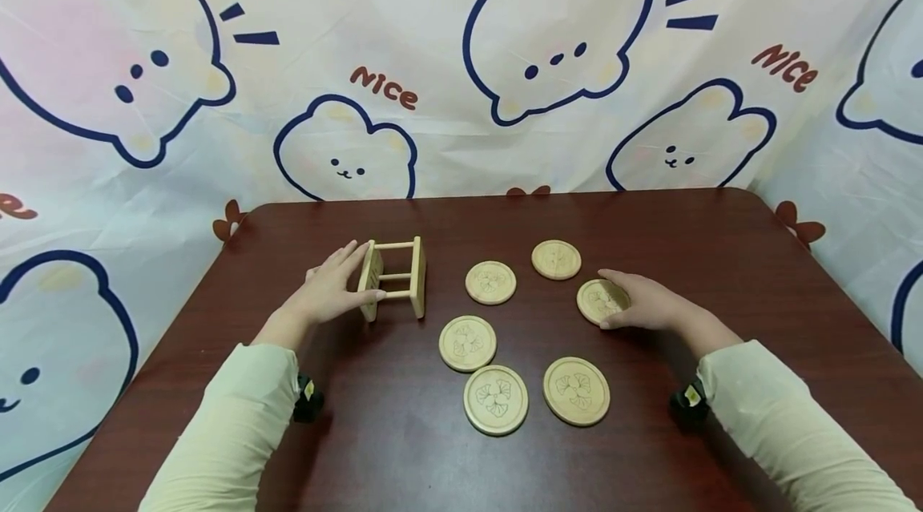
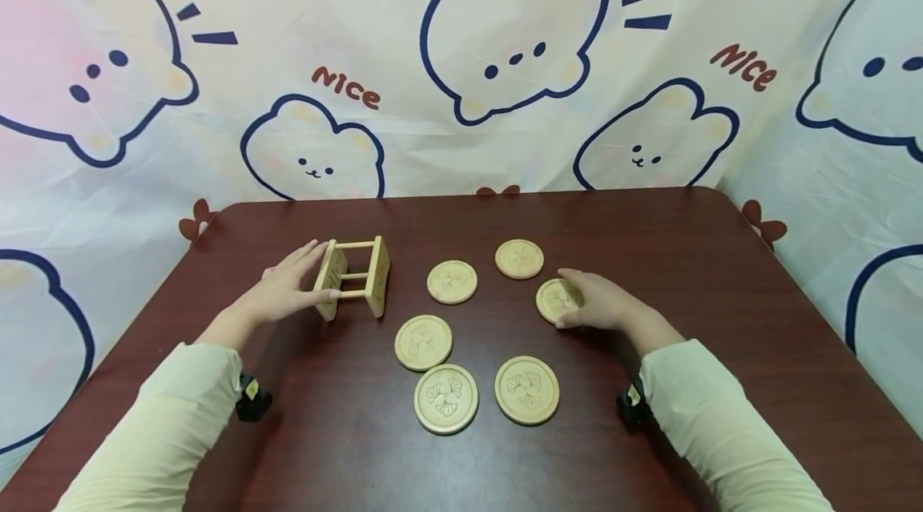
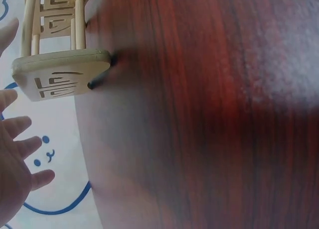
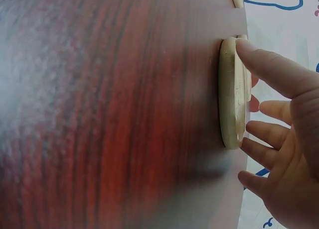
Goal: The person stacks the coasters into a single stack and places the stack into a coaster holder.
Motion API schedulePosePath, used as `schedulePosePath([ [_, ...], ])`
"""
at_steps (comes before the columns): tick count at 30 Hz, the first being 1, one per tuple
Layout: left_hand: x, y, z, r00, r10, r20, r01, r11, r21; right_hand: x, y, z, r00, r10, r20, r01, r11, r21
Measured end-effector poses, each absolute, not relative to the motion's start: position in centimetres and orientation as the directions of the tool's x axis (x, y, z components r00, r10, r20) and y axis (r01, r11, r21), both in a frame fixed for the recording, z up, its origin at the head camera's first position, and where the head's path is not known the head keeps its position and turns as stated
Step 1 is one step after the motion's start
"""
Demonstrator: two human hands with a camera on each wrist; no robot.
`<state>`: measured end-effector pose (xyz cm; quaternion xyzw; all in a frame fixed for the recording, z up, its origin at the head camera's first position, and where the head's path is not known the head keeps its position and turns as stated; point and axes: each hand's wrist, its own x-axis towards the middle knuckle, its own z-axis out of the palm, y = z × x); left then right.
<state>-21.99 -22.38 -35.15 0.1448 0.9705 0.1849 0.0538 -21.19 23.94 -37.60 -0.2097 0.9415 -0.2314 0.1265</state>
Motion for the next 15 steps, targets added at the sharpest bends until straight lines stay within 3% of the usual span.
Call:
schedulePosePath([
  [15,-22.28,-22.25,-35.63,-0.948,0.315,-0.055,0.263,0.866,0.424,-21.19,23.73,-38.08,-0.88,-0.461,-0.117,-0.36,0.806,-0.47],
])
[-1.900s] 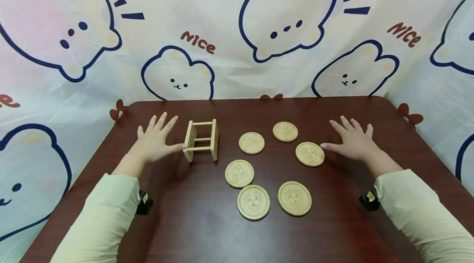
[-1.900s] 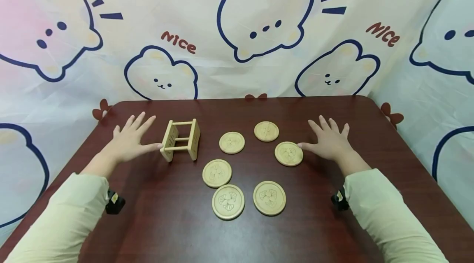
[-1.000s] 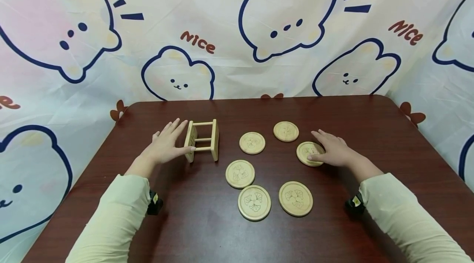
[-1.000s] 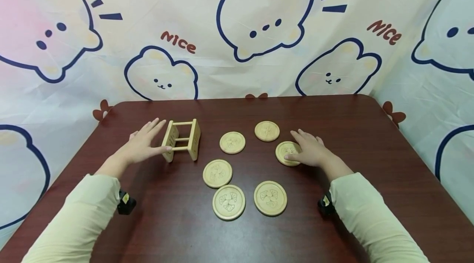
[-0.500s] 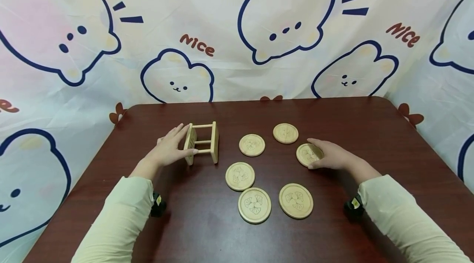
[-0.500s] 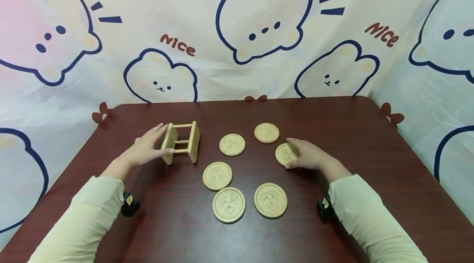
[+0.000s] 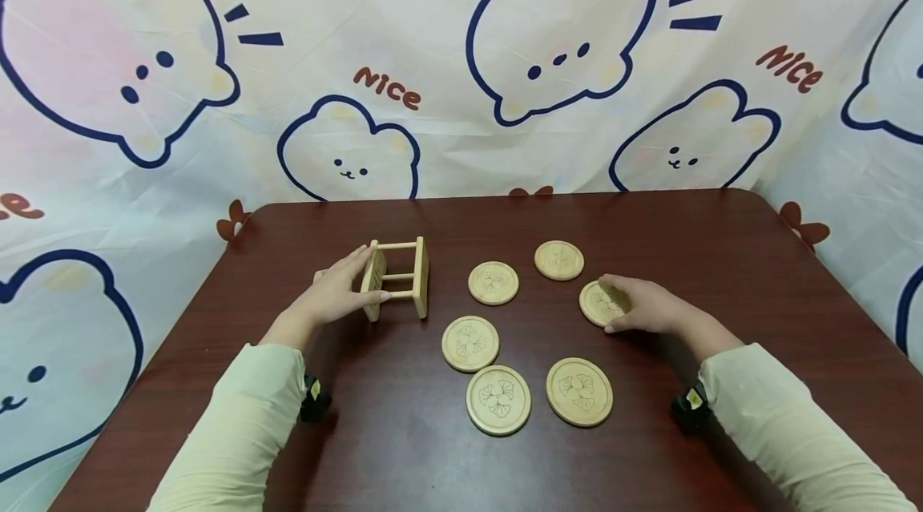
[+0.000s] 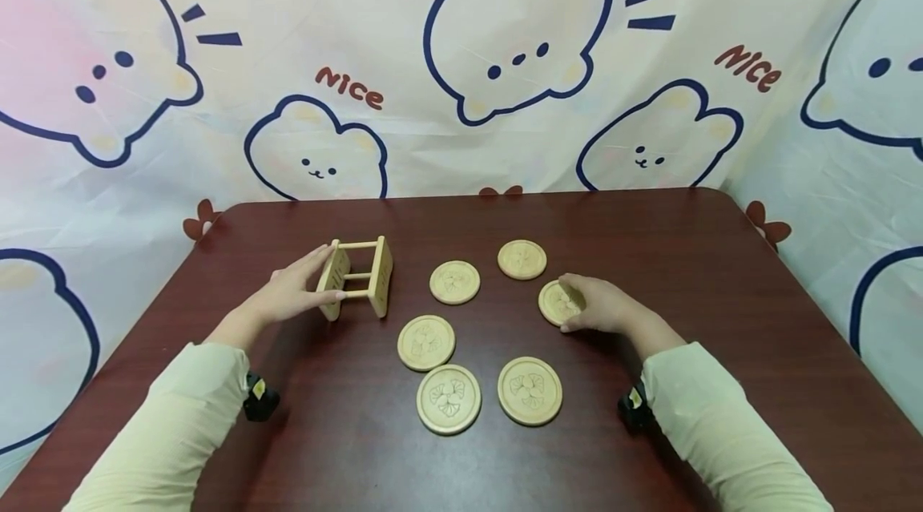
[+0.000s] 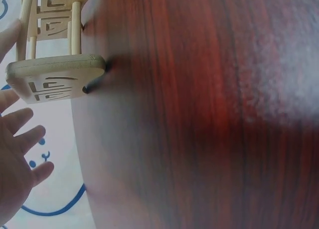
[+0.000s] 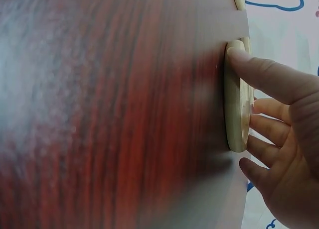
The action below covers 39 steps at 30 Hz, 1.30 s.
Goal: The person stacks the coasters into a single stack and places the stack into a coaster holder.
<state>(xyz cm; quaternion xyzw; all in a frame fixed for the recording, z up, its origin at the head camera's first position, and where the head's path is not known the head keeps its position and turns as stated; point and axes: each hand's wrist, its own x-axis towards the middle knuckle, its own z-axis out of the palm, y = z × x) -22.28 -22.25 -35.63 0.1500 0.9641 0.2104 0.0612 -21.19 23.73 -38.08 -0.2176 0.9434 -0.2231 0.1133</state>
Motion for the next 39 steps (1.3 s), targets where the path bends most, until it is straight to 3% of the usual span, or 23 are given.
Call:
schedulePosePath([
  [39,-22.3,-22.2,-36.3,-0.966,0.234,-0.107,0.123,0.786,0.606,-20.7,21.8,-39.1,-0.868,-0.495,-0.051,-0.393,0.745,-0.539],
])
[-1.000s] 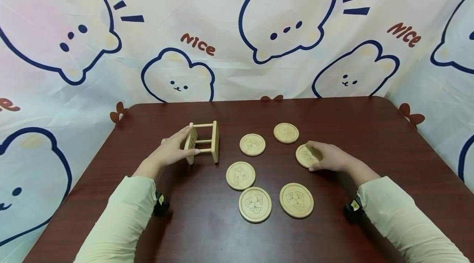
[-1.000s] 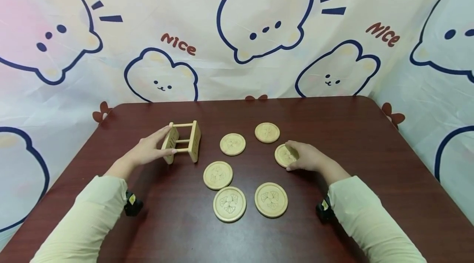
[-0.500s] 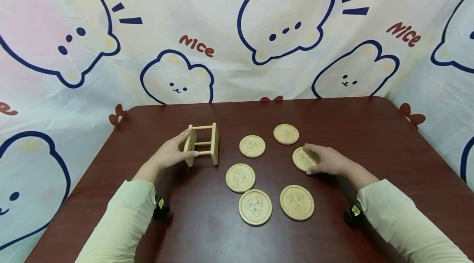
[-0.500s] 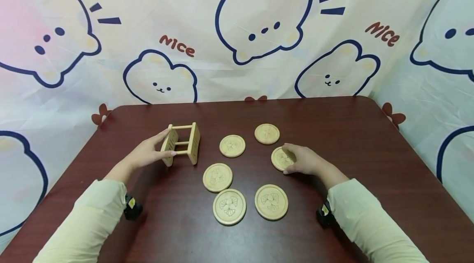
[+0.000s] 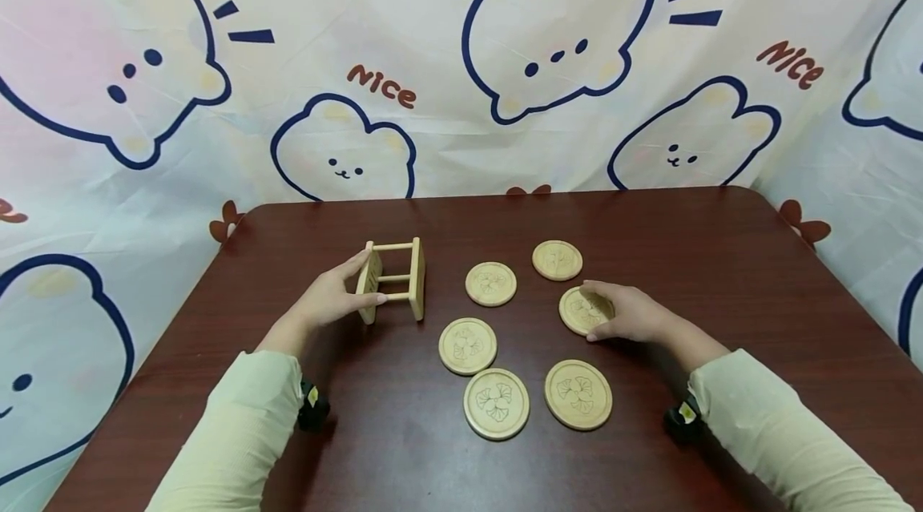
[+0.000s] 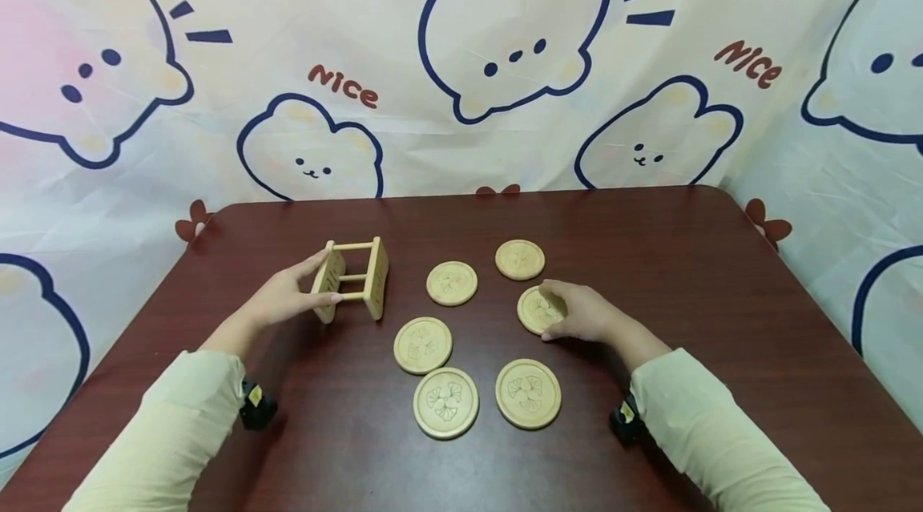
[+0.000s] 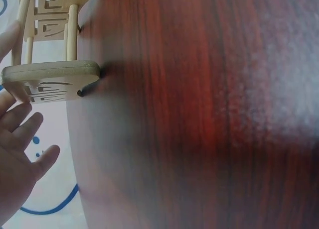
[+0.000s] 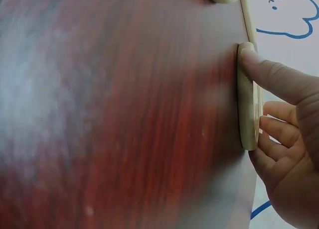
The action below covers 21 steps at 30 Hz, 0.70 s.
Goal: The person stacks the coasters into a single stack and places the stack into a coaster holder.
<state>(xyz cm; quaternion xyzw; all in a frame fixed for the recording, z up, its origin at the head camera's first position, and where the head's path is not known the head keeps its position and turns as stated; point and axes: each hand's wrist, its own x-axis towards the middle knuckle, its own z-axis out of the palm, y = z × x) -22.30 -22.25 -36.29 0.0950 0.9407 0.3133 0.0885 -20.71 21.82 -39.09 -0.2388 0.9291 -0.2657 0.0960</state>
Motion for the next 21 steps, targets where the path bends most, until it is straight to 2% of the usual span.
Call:
schedulePosePath([
  [21,-22.2,-22.3,-35.9,-0.967,0.235,-0.103,0.129,0.793,0.596,-20.6,19.7,-39.0,-0.835,-0.549,-0.042,-0.447,0.72,-0.531],
])
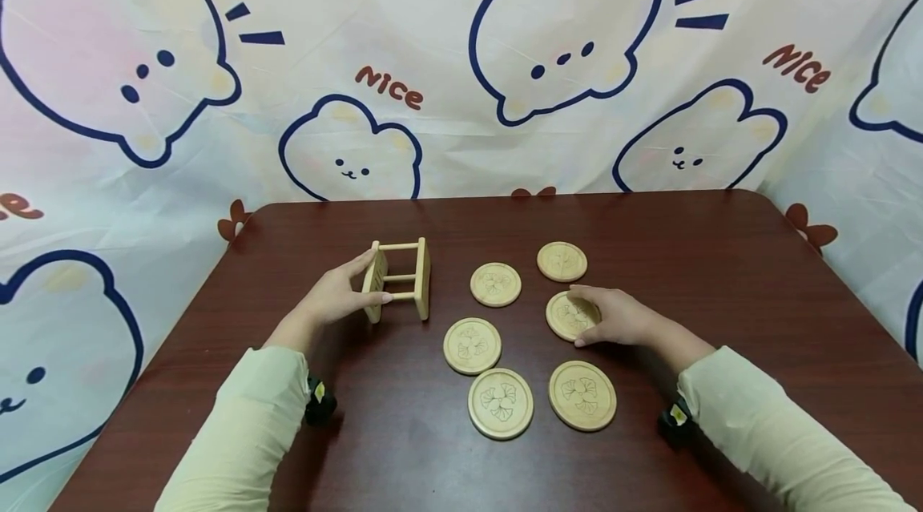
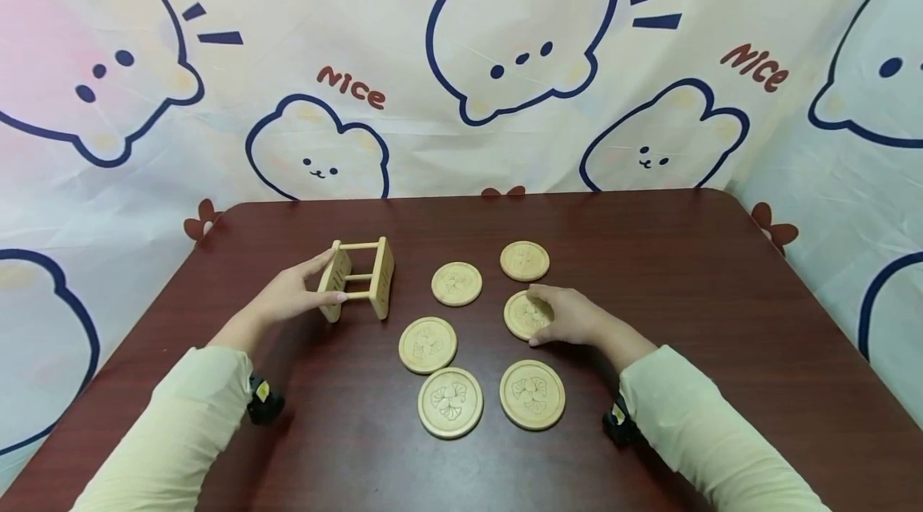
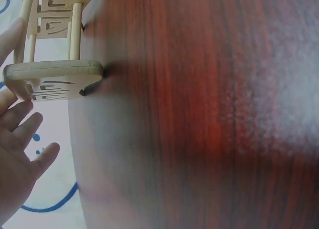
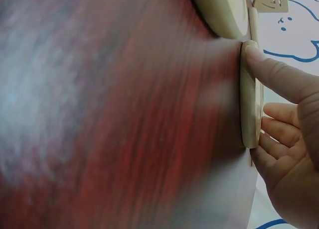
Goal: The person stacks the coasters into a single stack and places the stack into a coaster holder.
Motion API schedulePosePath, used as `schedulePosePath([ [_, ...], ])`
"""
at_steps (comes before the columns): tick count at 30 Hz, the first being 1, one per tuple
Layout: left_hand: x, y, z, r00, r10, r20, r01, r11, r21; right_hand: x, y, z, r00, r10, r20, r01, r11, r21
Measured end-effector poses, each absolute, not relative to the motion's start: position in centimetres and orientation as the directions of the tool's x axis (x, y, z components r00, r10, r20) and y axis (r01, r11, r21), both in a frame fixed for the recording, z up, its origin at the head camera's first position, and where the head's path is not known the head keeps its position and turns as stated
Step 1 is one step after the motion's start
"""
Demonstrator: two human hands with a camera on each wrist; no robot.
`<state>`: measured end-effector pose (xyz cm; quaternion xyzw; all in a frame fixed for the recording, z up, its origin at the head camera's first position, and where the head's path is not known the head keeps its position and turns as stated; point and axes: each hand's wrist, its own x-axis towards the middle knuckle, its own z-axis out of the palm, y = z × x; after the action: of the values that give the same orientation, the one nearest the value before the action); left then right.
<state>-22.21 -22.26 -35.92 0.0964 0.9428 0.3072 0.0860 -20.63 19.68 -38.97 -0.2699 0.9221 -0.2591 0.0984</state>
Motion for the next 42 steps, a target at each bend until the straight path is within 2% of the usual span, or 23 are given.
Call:
schedulePosePath([
  [22,-22.4,-22.1,-35.5,-0.96,0.254,-0.12,0.152,0.829,0.538,-21.0,17.4,-38.9,-0.819,-0.569,-0.067,-0.456,0.718,-0.526],
  [42,-22.3,-22.1,-35.5,-0.961,0.255,-0.111,0.155,0.823,0.547,-21.3,16.7,-38.8,-0.792,-0.606,-0.076,-0.483,0.697,-0.529],
])
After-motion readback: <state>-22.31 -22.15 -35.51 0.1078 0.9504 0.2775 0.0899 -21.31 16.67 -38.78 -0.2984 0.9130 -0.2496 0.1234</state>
